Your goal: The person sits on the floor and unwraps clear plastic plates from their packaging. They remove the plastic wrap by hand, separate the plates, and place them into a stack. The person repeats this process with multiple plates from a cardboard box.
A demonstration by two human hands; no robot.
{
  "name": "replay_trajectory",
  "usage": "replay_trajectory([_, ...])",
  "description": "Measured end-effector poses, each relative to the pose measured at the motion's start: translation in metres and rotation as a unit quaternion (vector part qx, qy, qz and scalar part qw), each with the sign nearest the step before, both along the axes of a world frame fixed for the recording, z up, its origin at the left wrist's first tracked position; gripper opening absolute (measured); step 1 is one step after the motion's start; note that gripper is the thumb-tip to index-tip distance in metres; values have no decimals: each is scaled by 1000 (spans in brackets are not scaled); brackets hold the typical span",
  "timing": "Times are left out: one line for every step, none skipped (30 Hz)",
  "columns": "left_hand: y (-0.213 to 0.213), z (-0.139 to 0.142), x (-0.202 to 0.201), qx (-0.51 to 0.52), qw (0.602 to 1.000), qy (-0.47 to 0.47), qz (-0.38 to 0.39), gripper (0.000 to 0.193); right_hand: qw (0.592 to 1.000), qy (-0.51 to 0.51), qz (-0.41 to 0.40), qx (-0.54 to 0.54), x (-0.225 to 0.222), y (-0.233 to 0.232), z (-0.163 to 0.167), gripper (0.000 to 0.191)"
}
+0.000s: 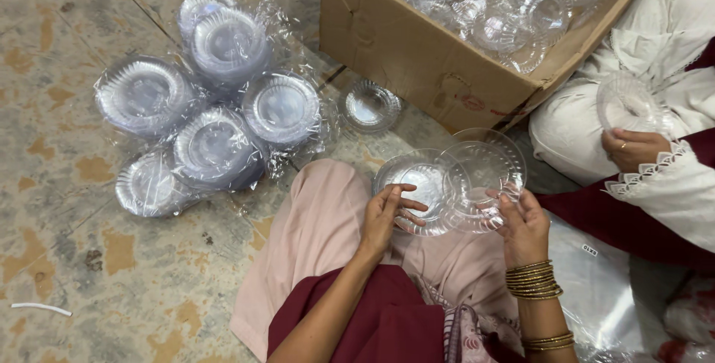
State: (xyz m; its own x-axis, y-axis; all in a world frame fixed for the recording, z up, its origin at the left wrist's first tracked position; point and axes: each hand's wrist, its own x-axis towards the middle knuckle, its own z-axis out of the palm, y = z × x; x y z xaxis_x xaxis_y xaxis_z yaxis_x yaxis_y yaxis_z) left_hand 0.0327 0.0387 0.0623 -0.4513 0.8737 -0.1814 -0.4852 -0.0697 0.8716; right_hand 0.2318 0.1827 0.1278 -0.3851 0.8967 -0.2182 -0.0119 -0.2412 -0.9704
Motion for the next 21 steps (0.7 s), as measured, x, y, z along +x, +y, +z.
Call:
replay_trajectory([-1,1,0,2,1000,10,4,50,1000,8,8,-6,1,-2,0,30])
replay_trajectory([-3,2,0,5,1000,21,8,51,1000,15,15,-11,3,-4,0,34])
replay_trajectory([-3,3,0,8,999,32,11,52,999,24,21,-16,5,-5,0,38])
replay_trajectory([-4,6,0,8,999,29,18,55,1000,30,6,-4,8,-6,-1,40])
replay_trajectory([-5,9,-1,9,999,26,25,57,999,37,-9,8,11,-6,-1,42])
replay_trajectory([-6,12,-1,9,999,24,32,60,999,44,-24,19,14,-6,-3,44])
replay_trajectory([-7,16,-1,16,999,8,33,64,997,57,-42,25,18,-4,-6,44])
replay_trajectory([-8,20,-2,23,999,-7,36,67,995,70,-59,32,24,-1,-7,44])
replay_trajectory([-9,25,-3,30,999,-22,38,71,993,82,-75,38,30,3,-9,44])
replay_trajectory([-10,29,-3,34,998,-24,40,74,993,82,-81,24,38,7,-11,42])
replay_trajectory([-11,33,-5,40,998,-26,41,77,993,83,-87,11,45,10,-13,40])
replay_trajectory([-11,38,-6,46,998,-28,43,79,992,83,-93,-1,53,13,-16,39])
replay_trajectory([-12,42,-6,51,997,-29,43,80,994,68,-85,0,60,13,-19,36])
replay_trajectory([-12,46,-6,56,997,-31,43,80,996,54,-77,0,67,11,-22,34])
replay_trajectory([-12,50,-6,61,997,-32,43,81,997,39,-69,1,74,8,-24,32])
replay_trajectory([-12,54,-7,59,997,-20,37,81,997,36,-62,-9,79,5,-27,31])
replay_trajectory([-11,58,-7,57,998,-8,30,82,998,34,-56,-19,83,0,-29,31])
replay_trajectory([-10,61,-8,55,998,4,22,82,998,32,-51,-30,85,-2,-31,31])
replay_trajectory([-9,66,-7,64,998,6,18,82,998,-10,-52,-34,86,-5,-32,31])
replay_trajectory([-7,69,-8,74,997,9,13,82,997,-51,-54,-38,87,-9,-34,32])
replay_trajectory([-6,74,-7,84,996,12,7,82,993,-92,-55,-43,88,-12,-34,32])
